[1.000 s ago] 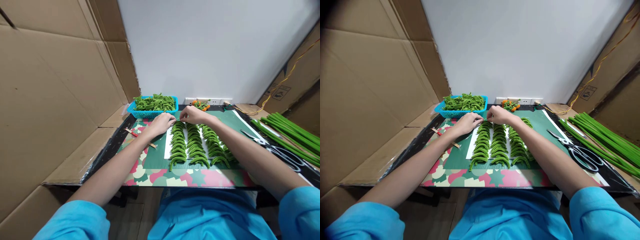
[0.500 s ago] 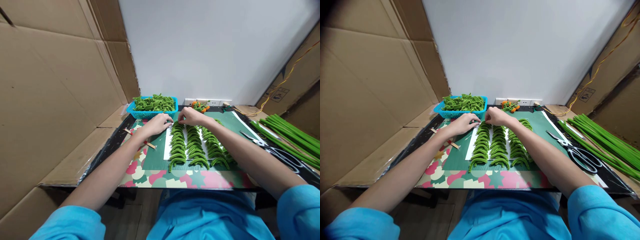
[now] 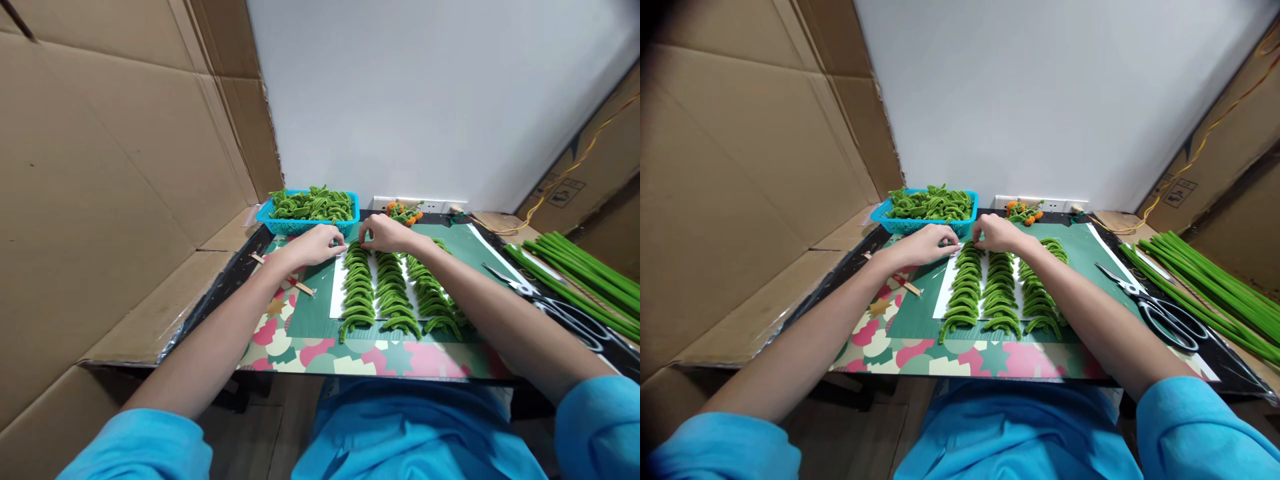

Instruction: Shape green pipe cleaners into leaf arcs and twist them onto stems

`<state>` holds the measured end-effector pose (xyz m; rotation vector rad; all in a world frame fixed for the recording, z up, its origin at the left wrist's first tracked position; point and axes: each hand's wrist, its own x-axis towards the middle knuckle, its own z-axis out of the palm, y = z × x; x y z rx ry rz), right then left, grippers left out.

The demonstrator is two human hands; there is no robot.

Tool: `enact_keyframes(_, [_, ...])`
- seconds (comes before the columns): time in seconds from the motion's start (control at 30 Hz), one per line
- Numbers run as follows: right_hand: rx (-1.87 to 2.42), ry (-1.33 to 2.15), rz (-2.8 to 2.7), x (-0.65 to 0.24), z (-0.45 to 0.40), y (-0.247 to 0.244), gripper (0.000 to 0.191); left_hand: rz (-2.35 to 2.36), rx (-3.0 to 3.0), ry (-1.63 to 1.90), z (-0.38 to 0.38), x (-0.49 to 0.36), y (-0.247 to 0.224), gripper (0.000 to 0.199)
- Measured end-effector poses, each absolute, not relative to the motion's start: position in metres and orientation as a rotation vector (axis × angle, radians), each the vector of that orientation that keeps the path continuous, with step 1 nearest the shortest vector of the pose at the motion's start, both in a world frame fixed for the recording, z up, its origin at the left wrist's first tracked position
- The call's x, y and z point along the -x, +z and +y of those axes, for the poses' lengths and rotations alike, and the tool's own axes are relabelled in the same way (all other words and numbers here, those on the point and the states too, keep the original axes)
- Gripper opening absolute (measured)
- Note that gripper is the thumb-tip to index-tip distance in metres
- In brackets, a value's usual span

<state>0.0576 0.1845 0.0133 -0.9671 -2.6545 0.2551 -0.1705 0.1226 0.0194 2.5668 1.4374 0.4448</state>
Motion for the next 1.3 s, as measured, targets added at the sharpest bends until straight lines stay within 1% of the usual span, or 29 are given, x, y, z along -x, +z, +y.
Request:
enact_keyframes(0.17, [0.980,0.299,-2.631,-0.055,0.184,0.012,0.008,1.428,-2.460,0.461,0.116,0.171,0.024,0.028])
enact_keyframes(0.4, [1.001,0.270,-2.597,-0.053,0.183,0.010,0.008,1.361,-2.497,0.380,0.114,0.170,0.023,0.019])
enact_keyframes(0.57, [0.964,0.299,-2.619,-0.054,0.185,0.009,0.009,1.340,-2.568,0.341,0.118,0.169,0.020,0.024])
enact_keyframes(0.9, [0.904,0.348,-2.618,-0.065,0.184,0.010,0.012,1.295,-2.566,0.381,0.120,0.172,0.018,0.025])
enact_keyframes(1.1, [0.895,0.323,-2.598,-0.070,0.177,0.013,0.004,1.290,-2.552,0.409,0.126,0.177,0.011,0.027])
enact_keyframes(1.3, [0.947,0.281,-2.614,-0.074,0.172,0.014,0.003,1.343,-2.589,0.422,0.122,0.172,0.014,0.026])
